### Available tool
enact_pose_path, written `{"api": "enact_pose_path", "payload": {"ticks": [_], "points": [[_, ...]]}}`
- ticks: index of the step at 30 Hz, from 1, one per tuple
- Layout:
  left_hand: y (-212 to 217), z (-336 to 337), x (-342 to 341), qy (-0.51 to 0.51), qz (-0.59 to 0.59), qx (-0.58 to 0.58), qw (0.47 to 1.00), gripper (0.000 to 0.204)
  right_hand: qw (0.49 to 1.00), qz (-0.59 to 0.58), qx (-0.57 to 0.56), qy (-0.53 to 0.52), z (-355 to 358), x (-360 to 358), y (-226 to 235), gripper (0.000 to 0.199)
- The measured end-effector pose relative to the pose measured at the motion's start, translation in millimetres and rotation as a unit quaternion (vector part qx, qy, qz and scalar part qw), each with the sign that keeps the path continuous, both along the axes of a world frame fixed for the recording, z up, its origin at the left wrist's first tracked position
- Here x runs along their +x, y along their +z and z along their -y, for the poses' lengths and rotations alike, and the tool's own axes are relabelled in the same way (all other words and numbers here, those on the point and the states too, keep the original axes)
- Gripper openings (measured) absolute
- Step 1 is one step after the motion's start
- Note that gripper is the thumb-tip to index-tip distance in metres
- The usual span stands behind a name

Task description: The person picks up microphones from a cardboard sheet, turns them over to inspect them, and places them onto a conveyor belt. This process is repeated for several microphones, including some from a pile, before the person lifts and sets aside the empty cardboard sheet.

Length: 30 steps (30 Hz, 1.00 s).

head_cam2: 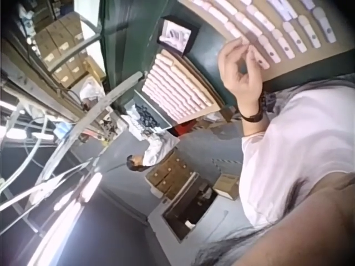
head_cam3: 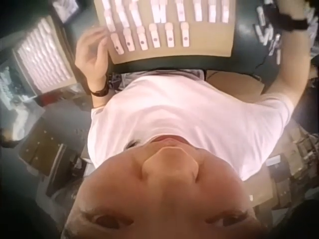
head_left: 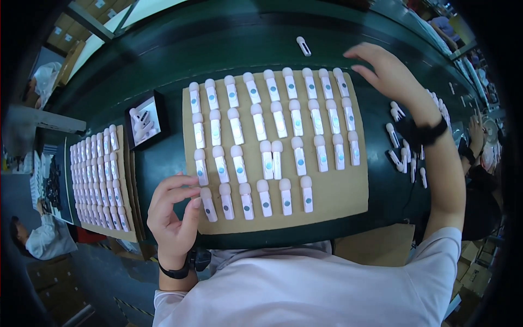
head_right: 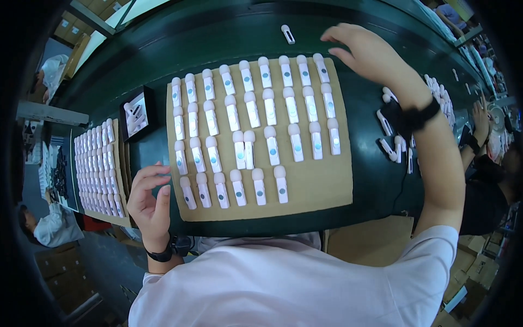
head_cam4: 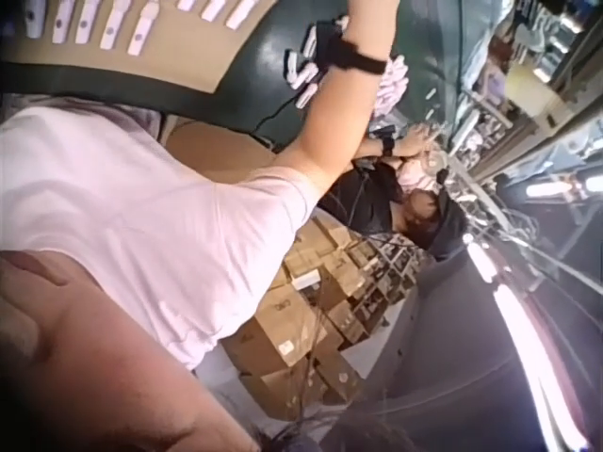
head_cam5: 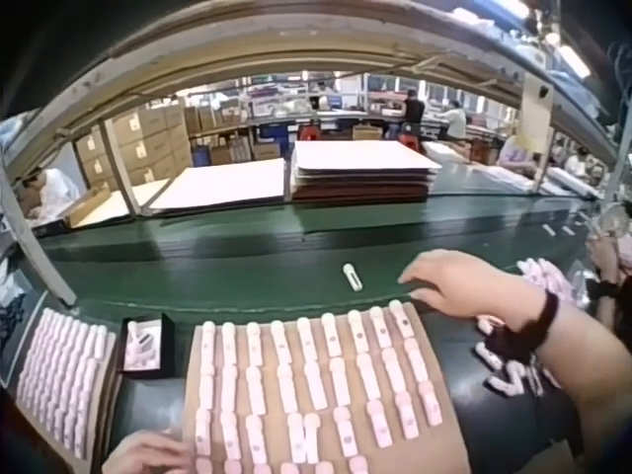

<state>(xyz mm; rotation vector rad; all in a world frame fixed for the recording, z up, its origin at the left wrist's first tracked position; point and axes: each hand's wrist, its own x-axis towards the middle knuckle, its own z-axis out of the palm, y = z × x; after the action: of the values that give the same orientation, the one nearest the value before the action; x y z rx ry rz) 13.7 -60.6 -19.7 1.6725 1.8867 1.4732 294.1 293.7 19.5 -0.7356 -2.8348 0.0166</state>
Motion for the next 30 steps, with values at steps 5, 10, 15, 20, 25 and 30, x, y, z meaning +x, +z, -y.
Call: {"api": "enact_pose_path", "payload": {"ticks": [5, 10, 15, 20, 25, 30], "points": [[-2, -1, -7, 0.031, -0.013, -0.006, 0.999, 0.012, 0.989, 0.144, -0.034, 0.026, -65, -68, -28, 0.028], [-2, -7, -11, 0.052, -0.019, -0.036, 0.998, 0.012, 0.977, 0.163, -0.138, 0.028, -86, -116, -50, 0.032], [1, -6, -14, 0.071, -0.023, -0.05, 0.996, 0.013, 0.957, 0.246, -0.154, -0.027, -78, -131, -40, 0.025], [7, -12, -5, 0.017, -0.013, -0.024, 0.999, 0.012, 0.985, 0.072, -0.146, -0.063, -82, -80, -38, 0.017], [13, -6, 2, -0.025, 0.002, 0.0, 1.0, 0.013, 0.964, -0.072, -0.255, -0.031, -6, -41, 4, 0.02], [16, -17, 23, -0.161, 0.016, 0.019, 0.987, 0.015, 0.937, -0.178, -0.292, 0.066, 122, -3, 15, 0.021]]}}
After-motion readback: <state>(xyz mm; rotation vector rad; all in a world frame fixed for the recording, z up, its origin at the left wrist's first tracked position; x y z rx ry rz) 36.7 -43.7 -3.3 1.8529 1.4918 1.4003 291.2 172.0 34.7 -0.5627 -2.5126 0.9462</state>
